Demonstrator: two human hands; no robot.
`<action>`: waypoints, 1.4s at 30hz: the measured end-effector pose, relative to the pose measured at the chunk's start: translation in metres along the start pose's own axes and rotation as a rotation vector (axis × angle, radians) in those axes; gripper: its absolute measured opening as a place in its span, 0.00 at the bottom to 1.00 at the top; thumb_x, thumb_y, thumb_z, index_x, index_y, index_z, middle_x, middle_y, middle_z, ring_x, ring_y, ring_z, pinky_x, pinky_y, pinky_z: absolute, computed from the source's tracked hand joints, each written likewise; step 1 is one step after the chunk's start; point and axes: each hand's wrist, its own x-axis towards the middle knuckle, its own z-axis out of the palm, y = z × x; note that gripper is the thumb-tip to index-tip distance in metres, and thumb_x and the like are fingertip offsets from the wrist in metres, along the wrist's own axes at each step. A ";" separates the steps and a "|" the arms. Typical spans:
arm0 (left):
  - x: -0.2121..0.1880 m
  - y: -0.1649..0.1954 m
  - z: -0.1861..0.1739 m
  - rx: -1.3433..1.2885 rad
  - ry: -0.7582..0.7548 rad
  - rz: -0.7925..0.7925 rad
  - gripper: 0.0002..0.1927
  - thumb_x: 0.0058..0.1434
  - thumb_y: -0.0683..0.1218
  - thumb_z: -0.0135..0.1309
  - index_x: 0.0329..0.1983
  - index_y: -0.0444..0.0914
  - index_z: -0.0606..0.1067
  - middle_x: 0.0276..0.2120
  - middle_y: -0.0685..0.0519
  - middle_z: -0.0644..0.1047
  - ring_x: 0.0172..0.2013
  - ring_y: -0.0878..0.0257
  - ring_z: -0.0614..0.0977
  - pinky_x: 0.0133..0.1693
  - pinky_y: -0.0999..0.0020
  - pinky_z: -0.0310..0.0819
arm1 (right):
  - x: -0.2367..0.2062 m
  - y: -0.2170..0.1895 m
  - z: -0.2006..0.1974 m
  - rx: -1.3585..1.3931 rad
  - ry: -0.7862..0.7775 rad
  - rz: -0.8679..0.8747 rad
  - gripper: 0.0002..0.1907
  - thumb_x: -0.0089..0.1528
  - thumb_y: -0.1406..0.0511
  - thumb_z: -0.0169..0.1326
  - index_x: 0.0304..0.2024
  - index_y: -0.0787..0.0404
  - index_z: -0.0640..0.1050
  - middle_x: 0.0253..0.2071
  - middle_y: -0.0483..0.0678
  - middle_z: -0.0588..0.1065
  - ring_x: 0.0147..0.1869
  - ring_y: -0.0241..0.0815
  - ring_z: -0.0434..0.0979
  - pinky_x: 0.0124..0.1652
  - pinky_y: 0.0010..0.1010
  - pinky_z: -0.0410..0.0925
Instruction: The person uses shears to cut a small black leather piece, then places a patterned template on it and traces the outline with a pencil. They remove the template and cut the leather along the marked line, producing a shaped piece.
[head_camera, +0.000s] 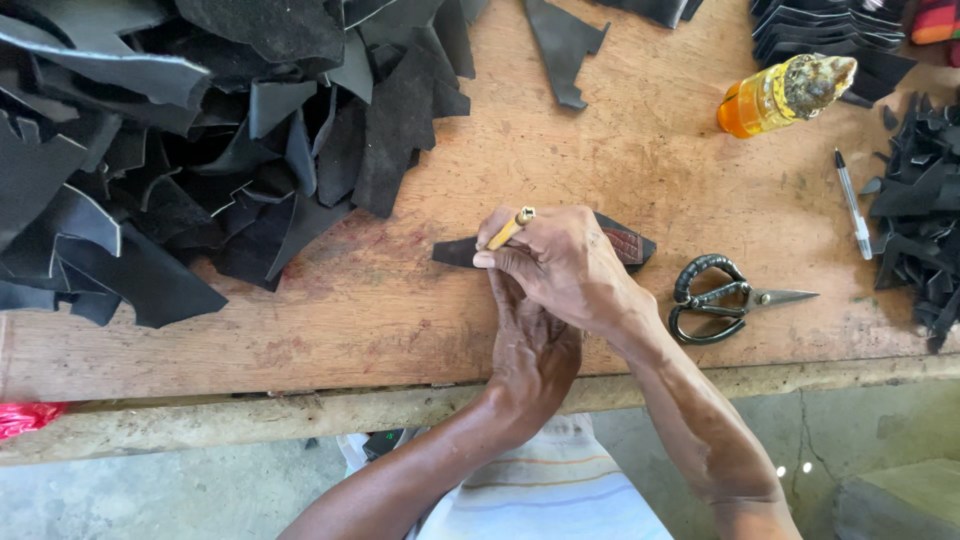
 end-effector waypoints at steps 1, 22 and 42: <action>-0.002 0.000 0.001 0.002 0.001 0.024 0.32 0.66 0.54 0.39 0.73 0.38 0.59 0.72 0.40 0.55 0.72 0.35 0.46 0.65 0.20 0.30 | 0.000 0.000 -0.001 -0.015 -0.007 -0.040 0.07 0.61 0.66 0.63 0.39 0.62 0.79 0.30 0.50 0.80 0.32 0.42 0.83 0.33 0.30 0.73; -0.008 -0.005 -0.015 -0.097 0.033 0.057 0.30 0.67 0.49 0.43 0.72 0.38 0.61 0.73 0.39 0.55 0.73 0.36 0.45 0.63 0.18 0.27 | -0.001 0.007 0.000 -0.019 -0.021 0.063 0.06 0.60 0.68 0.65 0.38 0.63 0.81 0.30 0.50 0.80 0.34 0.41 0.83 0.34 0.31 0.73; -0.010 -0.006 -0.035 -0.013 0.085 0.084 0.31 0.65 0.54 0.46 0.72 0.46 0.62 0.72 0.43 0.51 0.72 0.34 0.45 0.60 0.14 0.31 | -0.006 0.027 -0.013 0.101 0.034 0.095 0.07 0.62 0.69 0.63 0.41 0.67 0.80 0.36 0.48 0.81 0.39 0.35 0.82 0.40 0.26 0.74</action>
